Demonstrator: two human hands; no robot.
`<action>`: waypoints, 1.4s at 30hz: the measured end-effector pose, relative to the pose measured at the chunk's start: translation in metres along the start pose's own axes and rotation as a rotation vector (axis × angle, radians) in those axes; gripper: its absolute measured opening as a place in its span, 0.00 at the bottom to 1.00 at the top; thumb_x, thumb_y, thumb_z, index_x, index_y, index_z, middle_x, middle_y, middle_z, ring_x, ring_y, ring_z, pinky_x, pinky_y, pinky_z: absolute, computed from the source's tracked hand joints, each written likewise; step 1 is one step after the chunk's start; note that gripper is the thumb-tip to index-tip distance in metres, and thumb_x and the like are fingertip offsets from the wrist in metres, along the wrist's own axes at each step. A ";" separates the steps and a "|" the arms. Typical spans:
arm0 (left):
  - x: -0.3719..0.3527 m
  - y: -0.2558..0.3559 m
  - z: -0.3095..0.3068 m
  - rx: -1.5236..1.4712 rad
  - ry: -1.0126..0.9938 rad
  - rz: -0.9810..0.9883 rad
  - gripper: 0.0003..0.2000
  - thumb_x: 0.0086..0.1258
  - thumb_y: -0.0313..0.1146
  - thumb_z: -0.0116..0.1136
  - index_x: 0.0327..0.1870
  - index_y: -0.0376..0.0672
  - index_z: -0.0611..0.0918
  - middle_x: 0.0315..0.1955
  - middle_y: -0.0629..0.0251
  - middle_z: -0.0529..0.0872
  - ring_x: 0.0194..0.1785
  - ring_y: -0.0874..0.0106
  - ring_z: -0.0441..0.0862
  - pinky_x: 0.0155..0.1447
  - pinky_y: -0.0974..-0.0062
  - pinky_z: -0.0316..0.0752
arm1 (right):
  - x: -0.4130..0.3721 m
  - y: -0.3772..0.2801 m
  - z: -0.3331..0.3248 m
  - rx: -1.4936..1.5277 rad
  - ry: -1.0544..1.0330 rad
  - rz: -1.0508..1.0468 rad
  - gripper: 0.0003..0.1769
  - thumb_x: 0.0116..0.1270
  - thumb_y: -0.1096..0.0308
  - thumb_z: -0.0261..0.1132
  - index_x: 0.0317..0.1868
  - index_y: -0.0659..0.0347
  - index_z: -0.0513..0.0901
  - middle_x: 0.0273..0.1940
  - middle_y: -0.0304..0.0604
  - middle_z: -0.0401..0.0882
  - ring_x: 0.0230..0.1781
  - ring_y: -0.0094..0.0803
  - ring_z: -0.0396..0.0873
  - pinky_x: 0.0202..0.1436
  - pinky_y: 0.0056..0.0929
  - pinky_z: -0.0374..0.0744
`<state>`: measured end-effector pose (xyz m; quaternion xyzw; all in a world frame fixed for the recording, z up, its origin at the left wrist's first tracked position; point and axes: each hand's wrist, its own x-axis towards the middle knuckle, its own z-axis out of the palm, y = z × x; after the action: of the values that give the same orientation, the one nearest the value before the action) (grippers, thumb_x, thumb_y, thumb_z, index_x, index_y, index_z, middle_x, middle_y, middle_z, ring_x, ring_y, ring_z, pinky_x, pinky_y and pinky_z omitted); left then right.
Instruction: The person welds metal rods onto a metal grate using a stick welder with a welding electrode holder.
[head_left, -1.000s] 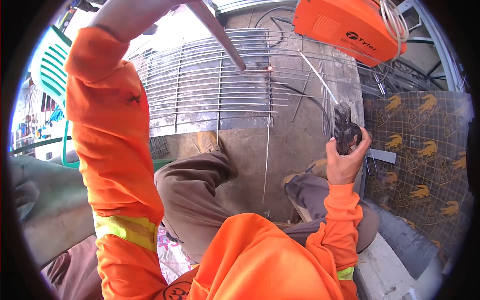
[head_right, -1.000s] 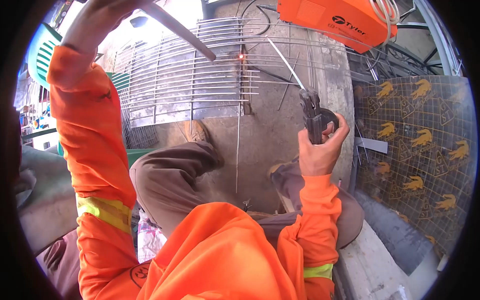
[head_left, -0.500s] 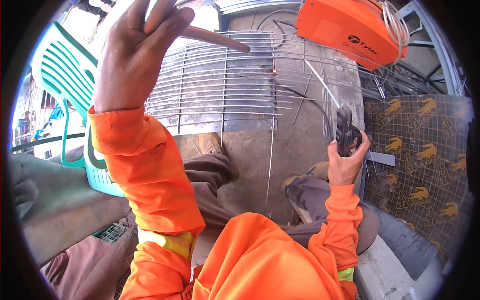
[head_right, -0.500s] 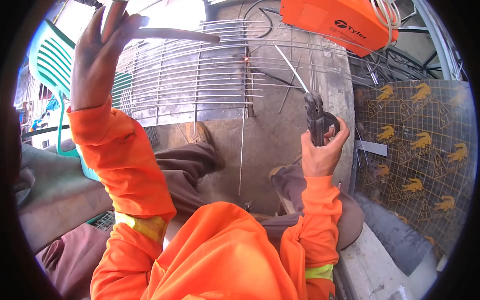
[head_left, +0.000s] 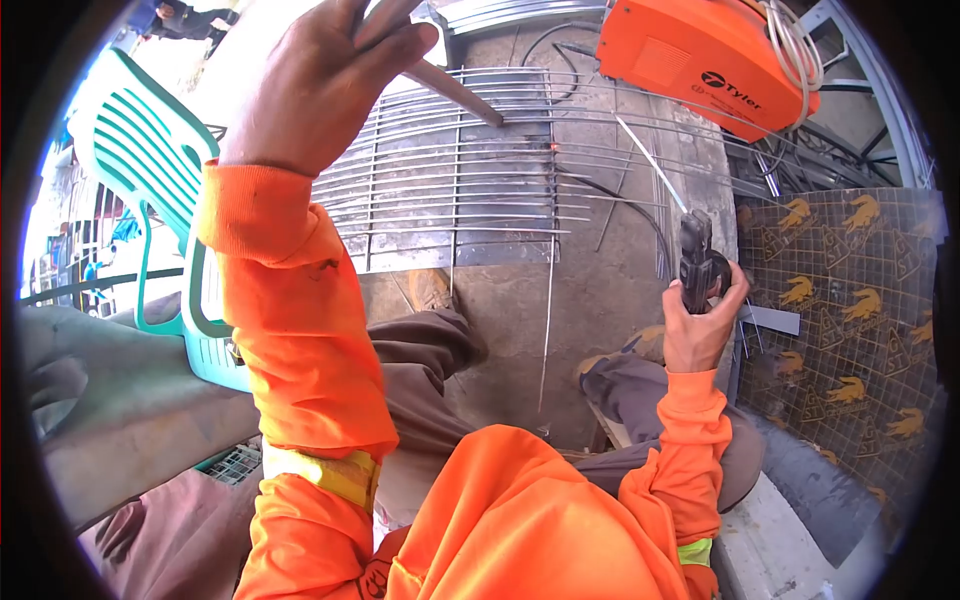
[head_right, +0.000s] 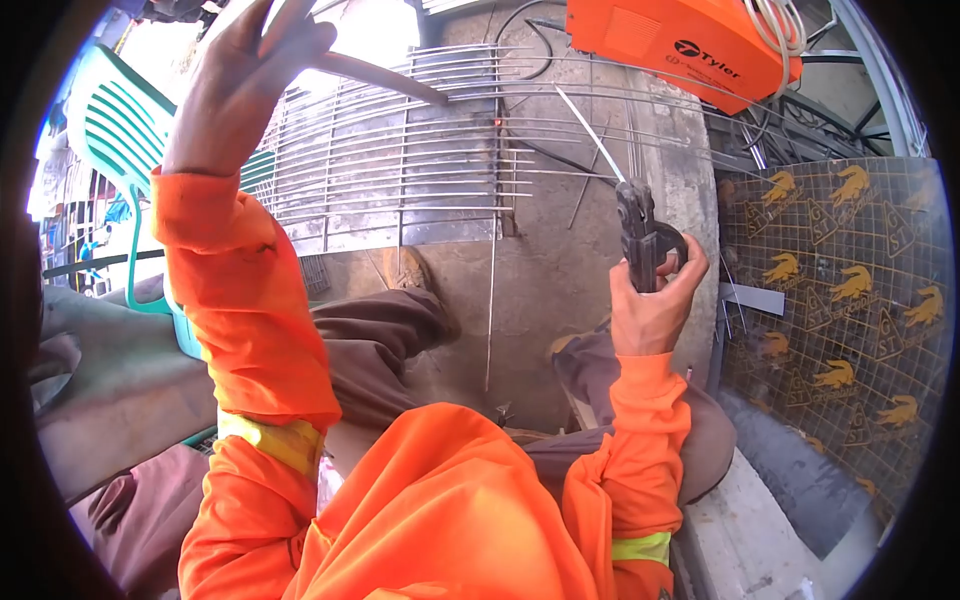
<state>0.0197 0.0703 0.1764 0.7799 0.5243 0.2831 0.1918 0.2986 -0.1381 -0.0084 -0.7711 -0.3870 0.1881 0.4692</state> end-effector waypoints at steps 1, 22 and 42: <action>0.005 -0.004 0.000 0.004 -0.019 0.046 0.18 0.75 0.38 0.64 0.43 0.27 0.78 0.26 0.63 0.77 0.34 0.74 0.74 0.41 0.71 0.72 | 0.001 0.000 -0.001 0.001 -0.003 0.000 0.36 0.60 0.74 0.73 0.67 0.62 0.67 0.50 0.45 0.71 0.47 0.31 0.72 0.53 0.31 0.79; 0.017 0.034 0.010 0.335 -0.292 0.024 0.18 0.75 0.50 0.61 0.53 0.46 0.77 0.35 0.50 0.89 0.42 0.43 0.87 0.46 0.48 0.78 | 0.007 0.025 -0.005 0.033 0.016 -0.052 0.36 0.61 0.77 0.68 0.69 0.60 0.66 0.57 0.47 0.73 0.49 0.38 0.73 0.60 0.36 0.75; 0.052 0.003 0.000 0.269 -0.343 0.129 0.21 0.74 0.49 0.64 0.51 0.39 0.82 0.33 0.59 0.86 0.39 0.58 0.83 0.48 0.63 0.76 | 0.002 0.004 -0.011 0.027 0.012 0.014 0.36 0.60 0.73 0.72 0.67 0.58 0.67 0.43 0.41 0.70 0.39 0.29 0.71 0.46 0.31 0.76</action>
<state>0.0368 0.1178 0.1911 0.8669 0.4663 0.0856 0.1537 0.3089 -0.1440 -0.0059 -0.7686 -0.3762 0.1918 0.4806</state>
